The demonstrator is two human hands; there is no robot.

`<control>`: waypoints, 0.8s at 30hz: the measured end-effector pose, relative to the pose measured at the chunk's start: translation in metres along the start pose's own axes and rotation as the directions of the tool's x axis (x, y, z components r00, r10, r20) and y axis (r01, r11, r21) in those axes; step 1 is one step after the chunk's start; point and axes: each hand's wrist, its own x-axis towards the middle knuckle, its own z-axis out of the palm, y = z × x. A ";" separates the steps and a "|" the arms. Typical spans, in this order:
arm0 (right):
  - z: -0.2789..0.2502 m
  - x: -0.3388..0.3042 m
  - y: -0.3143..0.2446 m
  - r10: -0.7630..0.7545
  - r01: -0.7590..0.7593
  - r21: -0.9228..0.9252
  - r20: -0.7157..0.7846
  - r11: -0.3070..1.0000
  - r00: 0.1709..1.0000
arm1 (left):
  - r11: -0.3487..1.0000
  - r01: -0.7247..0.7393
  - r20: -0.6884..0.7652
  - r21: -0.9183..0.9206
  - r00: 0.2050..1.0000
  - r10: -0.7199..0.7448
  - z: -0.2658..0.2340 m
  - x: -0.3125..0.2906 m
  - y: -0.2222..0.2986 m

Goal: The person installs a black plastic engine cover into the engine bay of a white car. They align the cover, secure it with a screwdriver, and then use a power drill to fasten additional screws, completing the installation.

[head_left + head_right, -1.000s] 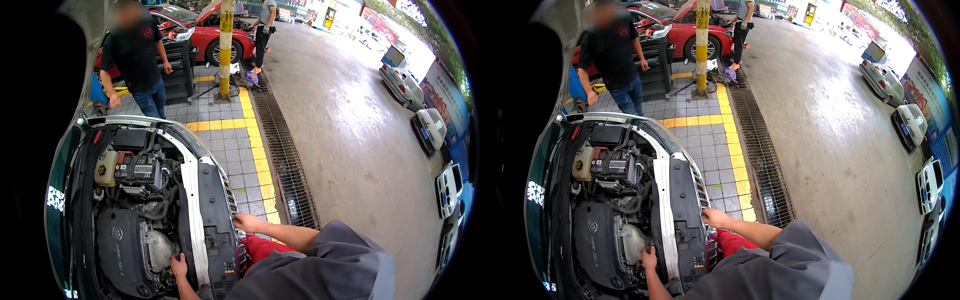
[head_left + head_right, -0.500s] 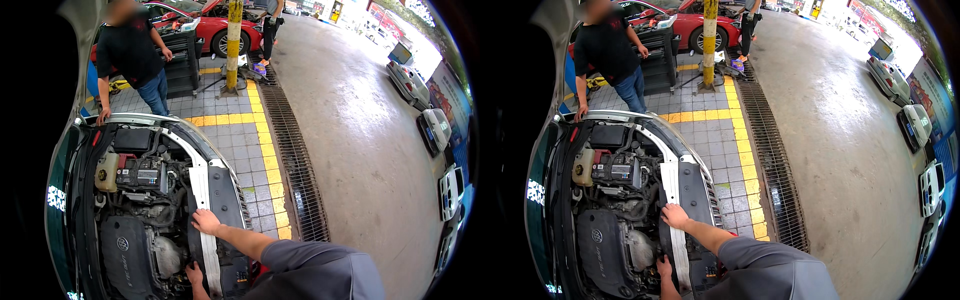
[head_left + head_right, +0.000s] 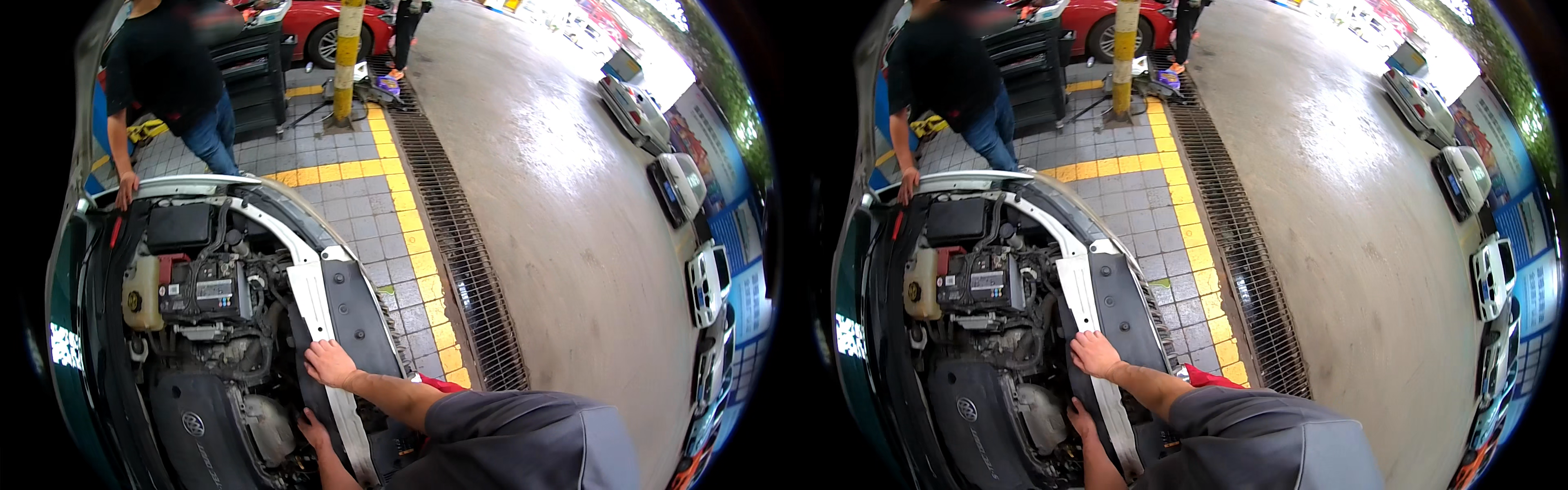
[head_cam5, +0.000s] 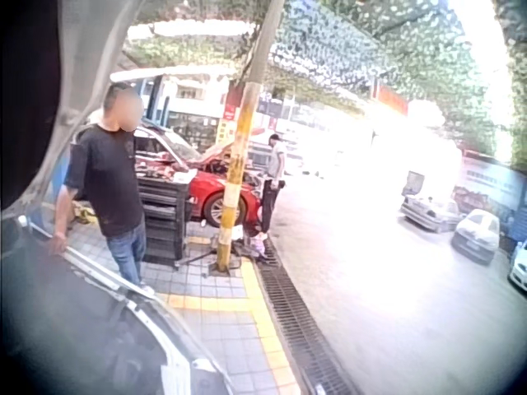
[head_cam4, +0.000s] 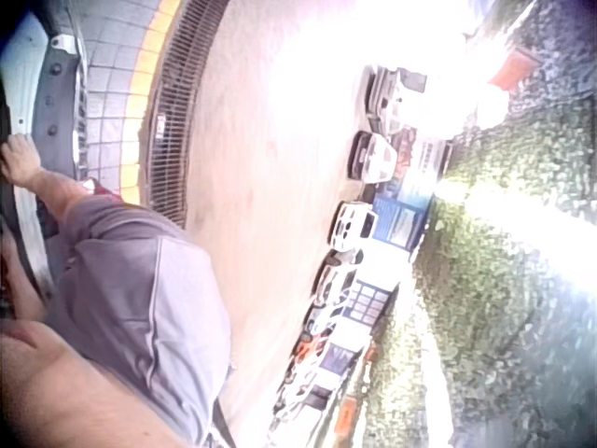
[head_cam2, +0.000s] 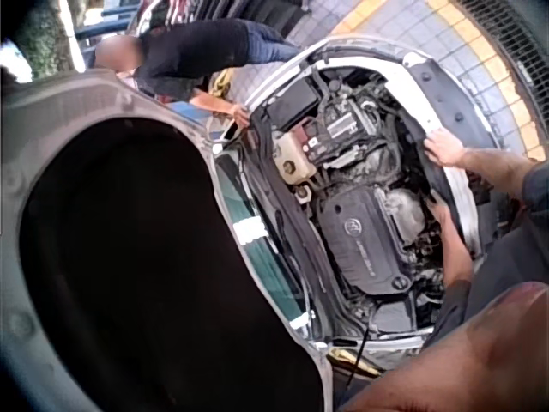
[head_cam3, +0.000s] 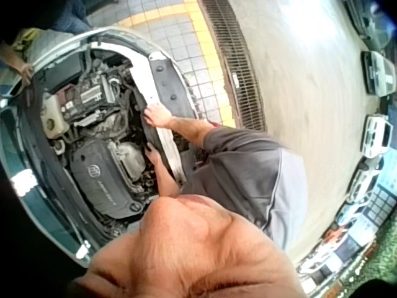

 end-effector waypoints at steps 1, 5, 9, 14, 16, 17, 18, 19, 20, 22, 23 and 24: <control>0.000 0.004 -0.001 -0.009 0.009 -0.003 -0.006 1.000 1.000 | 1.000 -0.025 0.005 0.004 1.000 0.025 0.003 0.011 -0.004; -0.003 0.010 -0.007 -0.028 0.027 -0.025 -0.022 0.999 0.999 | 0.998 -0.069 -0.007 -0.002 0.998 0.069 0.023 0.040 -0.012; -0.004 0.005 -0.005 -0.011 0.011 -0.014 -0.021 1.000 1.000 | 0.998 -0.032 0.029 -0.048 0.999 0.033 0.023 0.034 0.004; -0.002 0.008 -0.008 -0.014 0.014 -0.022 -0.015 1.000 1.000 | 0.998 -0.068 0.023 -0.012 0.997 0.068 0.020 0.035 0.004; -0.002 0.007 -0.008 -0.018 0.017 -0.032 -0.015 0.999 1.000 | 0.998 -0.060 0.027 -0.015 0.998 0.060 0.020 0.034 0.004; -0.002 0.007 -0.009 -0.020 0.019 -0.032 -0.021 0.999 1.000 | 0.998 -0.056 0.028 -0.016 0.998 0.057 0.020 0.034 0.004; -0.001 0.007 -0.008 -0.020 0.019 -0.031 -0.027 0.999 0.999 | 0.998 -0.058 0.025 -0.014 0.998 0.059 0.020 0.033 0.003; 0.000 0.007 -0.008 -0.021 0.020 -0.031 -0.033 0.999 0.999 | 0.998 -0.060 0.021 -0.011 0.998 0.061 0.020 0.033 0.003; 0.001 0.006 -0.007 -0.020 0.019 -0.029 -0.035 0.999 0.999 | 0.998 -0.062 0.017 -0.009 0.998 0.063 0.021 0.033 0.004; 0.002 0.006 -0.007 -0.018 0.017 -0.026 -0.041 1.000 0.999 | 0.998 -0.060 0.018 0.009 0.998 0.060 0.021 0.034 0.003; 0.002 0.006 -0.007 -0.027 0.025 -0.024 -0.058 0.999 0.998 | 0.998 -0.059 0.018 0.018 0.998 0.059 0.020 0.035 0.003; 0.003 0.006 -0.006 -0.033 0.031 -0.024 -0.073 0.999 0.997 | 0.997 -0.066 0.008 0.038 0.998 0.066 0.021 0.033 0.004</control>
